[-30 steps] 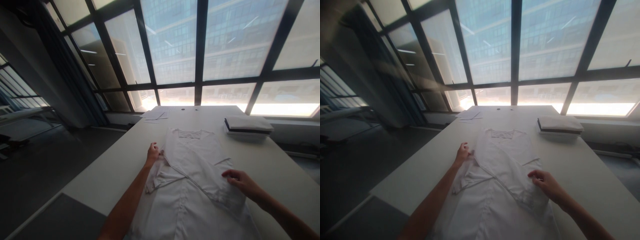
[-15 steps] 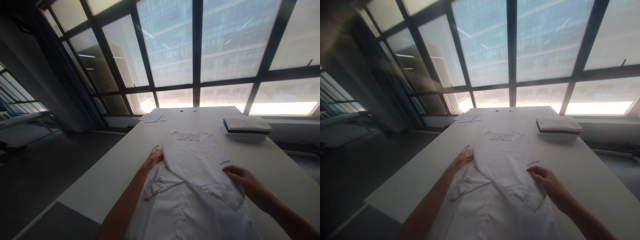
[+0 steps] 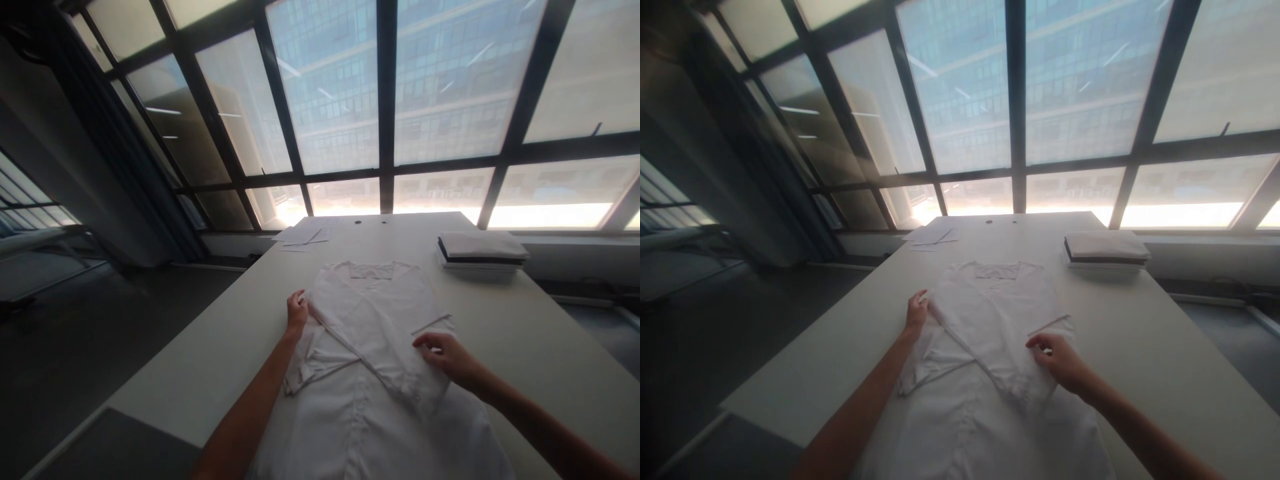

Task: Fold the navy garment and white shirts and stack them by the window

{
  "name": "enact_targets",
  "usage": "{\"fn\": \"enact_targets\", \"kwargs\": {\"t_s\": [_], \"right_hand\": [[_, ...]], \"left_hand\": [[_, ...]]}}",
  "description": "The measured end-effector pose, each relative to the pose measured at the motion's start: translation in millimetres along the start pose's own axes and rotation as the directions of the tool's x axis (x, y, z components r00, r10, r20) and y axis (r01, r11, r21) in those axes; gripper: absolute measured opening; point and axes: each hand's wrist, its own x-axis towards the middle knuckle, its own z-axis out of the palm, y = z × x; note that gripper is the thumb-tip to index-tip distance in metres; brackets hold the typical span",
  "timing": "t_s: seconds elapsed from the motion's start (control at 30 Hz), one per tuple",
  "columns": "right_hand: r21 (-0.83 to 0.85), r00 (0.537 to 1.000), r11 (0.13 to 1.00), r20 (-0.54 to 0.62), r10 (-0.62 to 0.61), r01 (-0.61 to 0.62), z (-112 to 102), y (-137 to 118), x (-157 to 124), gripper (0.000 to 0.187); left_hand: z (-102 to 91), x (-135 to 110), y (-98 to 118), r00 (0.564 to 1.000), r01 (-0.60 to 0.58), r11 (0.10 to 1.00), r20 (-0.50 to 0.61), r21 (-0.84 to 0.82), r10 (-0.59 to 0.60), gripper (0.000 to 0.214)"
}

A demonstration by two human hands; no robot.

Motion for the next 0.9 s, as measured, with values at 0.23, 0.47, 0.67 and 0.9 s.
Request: {"fn": "enact_targets", "kwargs": {"t_s": [0.23, 0.47, 0.67, 0.9], "right_hand": [[-0.166, 0.998, 0.986, -0.05, 0.026, -0.034, 8, 41, 5, 0.043], [0.127, 0.999, 0.992, -0.04, 0.019, -0.014, -2, -5, 12, 0.037], [0.475, 0.99, 0.88, -0.11, 0.082, -0.02, -12, -51, 17, 0.044], [0.415, 0.989, 0.906, -0.072, 0.129, -0.088, -30, -32, 19, 0.042]], "left_hand": [[-13.4, 0, -2, 0.979, -0.196, 0.883, 0.144, 0.427, 0.147, 0.065], [-25.0, 12, 5, 0.888, -0.451, 0.668, 0.375, 0.592, 0.267, 0.06], [-20.4, 23, 6, 0.897, -0.441, 0.662, 0.298, 0.606, 0.325, 0.043], [-41.7, 37, -10, 0.814, -0.572, 0.694, 0.409, 0.438, 0.413, 0.043]]}}
